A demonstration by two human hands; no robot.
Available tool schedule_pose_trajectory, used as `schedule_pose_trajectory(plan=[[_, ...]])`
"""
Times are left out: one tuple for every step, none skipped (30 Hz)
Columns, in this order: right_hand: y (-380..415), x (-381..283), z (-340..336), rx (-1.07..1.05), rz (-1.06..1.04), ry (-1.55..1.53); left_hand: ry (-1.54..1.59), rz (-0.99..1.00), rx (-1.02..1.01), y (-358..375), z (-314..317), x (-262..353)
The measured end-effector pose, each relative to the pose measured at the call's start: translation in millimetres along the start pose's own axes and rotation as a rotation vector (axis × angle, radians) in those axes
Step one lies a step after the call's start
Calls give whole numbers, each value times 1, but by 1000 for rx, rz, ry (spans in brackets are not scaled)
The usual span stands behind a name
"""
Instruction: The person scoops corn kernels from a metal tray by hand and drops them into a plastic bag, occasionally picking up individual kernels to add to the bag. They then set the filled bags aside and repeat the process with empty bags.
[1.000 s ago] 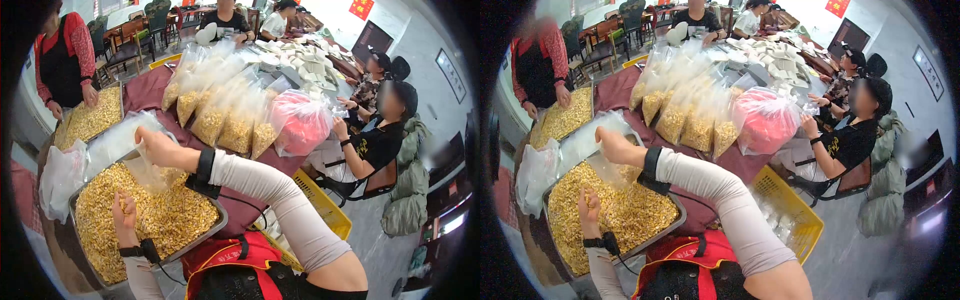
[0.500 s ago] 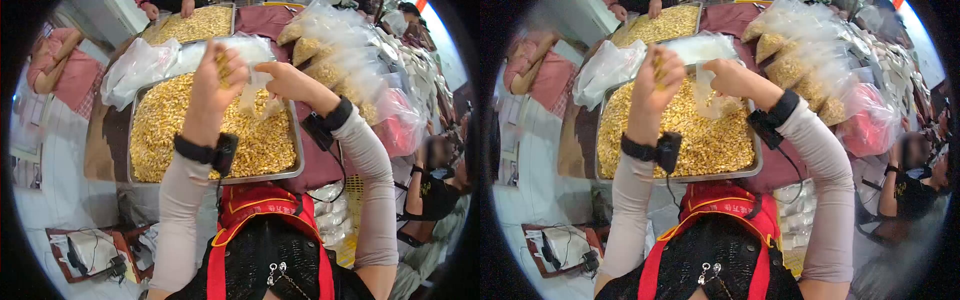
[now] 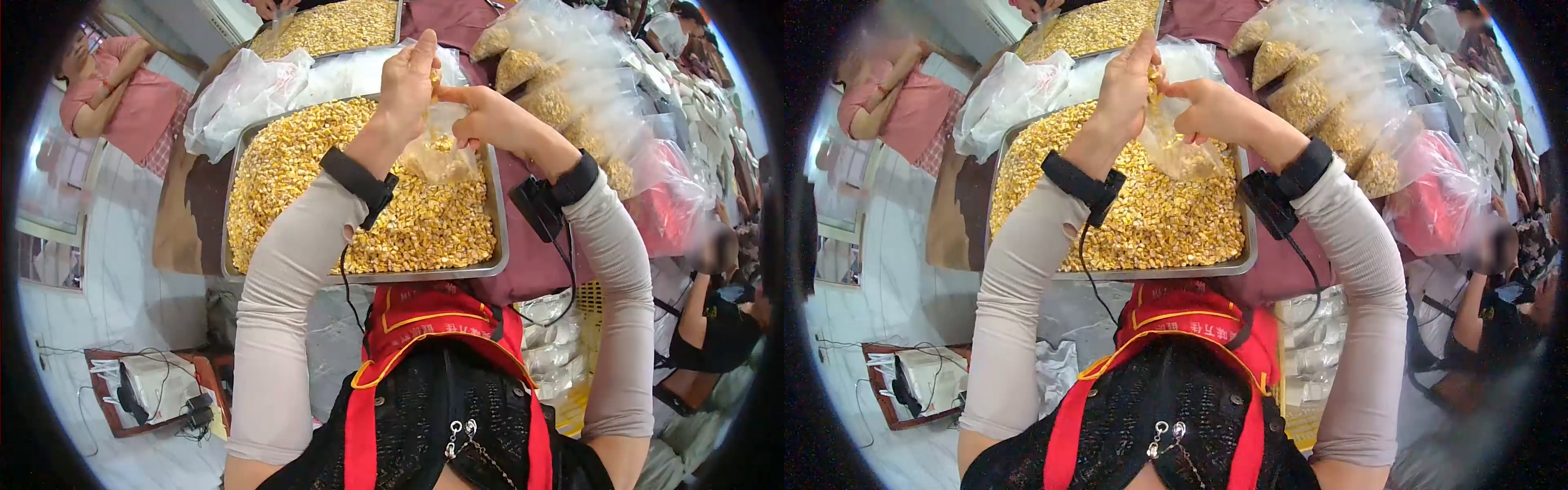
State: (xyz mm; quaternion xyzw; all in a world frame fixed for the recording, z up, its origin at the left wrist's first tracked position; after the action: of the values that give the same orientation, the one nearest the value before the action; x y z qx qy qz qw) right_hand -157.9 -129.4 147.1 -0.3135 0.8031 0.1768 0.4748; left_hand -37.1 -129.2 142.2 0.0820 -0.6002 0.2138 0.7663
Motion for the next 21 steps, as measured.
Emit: schedule_pose_trajectory(plan=[[0, 1, 0, -18, -1, 3, 1, 16, -29, -1, 1, -1], [0, 2, 0, -16, 3, 2, 4, 31, -56, -1, 1, -1], [0, 4, -2, 14, 10, -14, 6, 27, -56, 0, 1, 3], [-1, 4, -3, 43, 16, -30, 114, -36, -63, -2, 0, 7], [0, 3, -5, 40, 19, -29, 222, -99, -69, -2, -2, 12], [4, 0, -9, 70, 44, -60, 224, -104, -64, -6, -8, 16], [6, -1, -14, 99, 70, -92, 327, -87, -69, -11, -16, 22], [7, 1, -18, 91, 73, -92, 430, -70, -70, -14, -24, 27], [8, 4, -26, 142, 70, -148, 443, -42, -21, -11, -33, 32], [10, 4, -31, 192, 69, -204, 444, -105, -8, -19, -52, 22], [13, 1, -36, 224, 80, -232, 295, -145, 30, -22, -69, 5], [14, 0, -39, 217, 82, -233, 146, -185, 67, -24, -87, -16], [14, -3, -44, 233, 51, -244, -95, -241, 100, -26, -105, -40], [15, -5, -49, 248, 19, -256, -336, -297, 133, -26, -125, -67], [16, -5, -53, 207, 34, -254, -649, -189, 76, -30, -138, -86], [17, -9, -53, 202, 38, -252, -958, -76, 13, -33, -148, -106], [20, -13, -55, 236, 29, -272, -954, -82, 15, -34, -159, -130], [23, -16, -56, 270, 19, -291, -1162, 143, -114, -30, -152, -136], [24, -17, -57, 266, 21, -287, -1358, 377, -248, -26, -145, -141], [26, -18, -60, 283, 20, -256, -1355, 374, -246, -24, -144, -151], [28, -17, -62, 302, 19, -227, -1503, 439, -363, -3, -120, -145]])
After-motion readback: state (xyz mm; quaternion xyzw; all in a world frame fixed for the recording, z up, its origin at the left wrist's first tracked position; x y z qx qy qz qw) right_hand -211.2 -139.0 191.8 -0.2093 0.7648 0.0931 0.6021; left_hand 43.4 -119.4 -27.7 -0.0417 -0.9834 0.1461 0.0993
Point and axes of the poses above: each hand's wrist, its own y-axis away from the middle knuckle, its own z-axis out of the palm, x = y × z, the point moved 5 cm from there along -y, towards the middle knuckle, and after that the axes turned 11 degrees about x, right-handed, at the moved point
